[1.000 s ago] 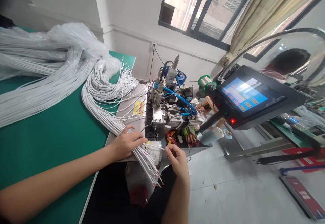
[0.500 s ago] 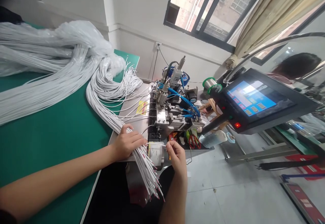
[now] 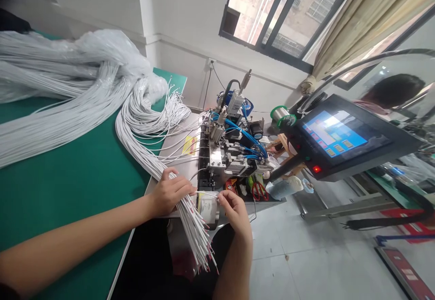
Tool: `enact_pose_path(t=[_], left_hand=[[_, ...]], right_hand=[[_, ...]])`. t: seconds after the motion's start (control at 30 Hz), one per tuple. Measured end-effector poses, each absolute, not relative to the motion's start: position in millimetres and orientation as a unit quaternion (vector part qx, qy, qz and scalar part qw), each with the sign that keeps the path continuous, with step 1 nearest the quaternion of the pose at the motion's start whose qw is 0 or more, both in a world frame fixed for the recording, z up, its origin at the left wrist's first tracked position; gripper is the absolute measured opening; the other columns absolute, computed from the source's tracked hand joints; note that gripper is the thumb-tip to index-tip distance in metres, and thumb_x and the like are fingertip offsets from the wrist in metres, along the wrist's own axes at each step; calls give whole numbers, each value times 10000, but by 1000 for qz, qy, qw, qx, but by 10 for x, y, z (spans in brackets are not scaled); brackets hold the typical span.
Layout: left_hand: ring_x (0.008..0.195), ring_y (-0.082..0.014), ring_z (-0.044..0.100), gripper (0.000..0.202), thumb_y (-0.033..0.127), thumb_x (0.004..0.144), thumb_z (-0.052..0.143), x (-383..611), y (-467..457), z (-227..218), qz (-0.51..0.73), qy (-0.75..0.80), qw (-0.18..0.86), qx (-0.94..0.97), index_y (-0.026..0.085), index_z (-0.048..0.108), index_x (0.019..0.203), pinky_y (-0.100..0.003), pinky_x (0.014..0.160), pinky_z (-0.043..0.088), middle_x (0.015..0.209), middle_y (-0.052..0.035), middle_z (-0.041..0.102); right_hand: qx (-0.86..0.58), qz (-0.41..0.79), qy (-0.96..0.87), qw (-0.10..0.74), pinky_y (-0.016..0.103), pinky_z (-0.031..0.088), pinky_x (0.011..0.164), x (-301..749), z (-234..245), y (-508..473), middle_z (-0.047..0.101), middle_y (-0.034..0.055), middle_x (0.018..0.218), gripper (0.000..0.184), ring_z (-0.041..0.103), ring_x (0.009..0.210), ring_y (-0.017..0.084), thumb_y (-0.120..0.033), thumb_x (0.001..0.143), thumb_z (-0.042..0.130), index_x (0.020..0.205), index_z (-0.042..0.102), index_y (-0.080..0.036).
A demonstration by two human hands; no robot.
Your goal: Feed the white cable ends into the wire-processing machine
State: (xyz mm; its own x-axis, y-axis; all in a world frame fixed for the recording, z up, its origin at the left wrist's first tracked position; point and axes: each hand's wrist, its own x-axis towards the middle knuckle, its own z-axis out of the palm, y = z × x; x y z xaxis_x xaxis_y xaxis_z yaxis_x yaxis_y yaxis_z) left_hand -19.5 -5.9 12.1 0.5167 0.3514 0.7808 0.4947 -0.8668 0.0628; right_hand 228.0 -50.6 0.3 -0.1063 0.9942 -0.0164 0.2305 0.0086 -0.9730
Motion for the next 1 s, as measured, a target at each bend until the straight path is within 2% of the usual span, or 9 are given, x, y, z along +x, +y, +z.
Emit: enact_pose_path(t=[0.37,0.53,0.77,0.87,1.0], left_hand=[[644,-132,531,235,145,920,339,-200,-60,109,-422,-244,84,-869,186,558,846,-380,854,263,709,14,633],[695,-149,579,209,174,884,394,-204,-36,66,-410,-229,69,-880,176,583,973,-393,857,282,804,-16,675],[719,-151,606,212,224,869,447,-188,-23,31,-401,-231,56,-885,185,588,1022,-398,885,287,857,-29,704],[741,-146,616,253,180,847,440,-186,-26,26,-416,-230,57,-878,187,592,1049,-408,907,274,927,-32,706],[739,-138,610,309,105,803,411,-185,-53,44,-428,-255,72,-864,196,611,1021,-424,952,241,888,-16,695]], right_hand=[[-522,455,-603,396,242,304,533,2344,46,-532,456,-8,671,294,389,606,129,-460,863,604,762,556,-189],[-530,397,-599,451,252,315,547,2318,41,-490,435,-4,700,257,384,630,139,-447,898,558,825,553,-200],[-502,329,-606,523,271,328,580,2211,22,-396,450,5,735,233,401,642,143,-414,925,521,817,540,-208],[-509,302,-617,518,275,341,592,2189,33,-352,466,5,729,245,421,648,149,-424,928,507,817,549,-210],[-542,259,-653,461,277,348,604,2209,42,-281,498,7,718,248,434,644,155,-419,929,499,822,563,-205]])
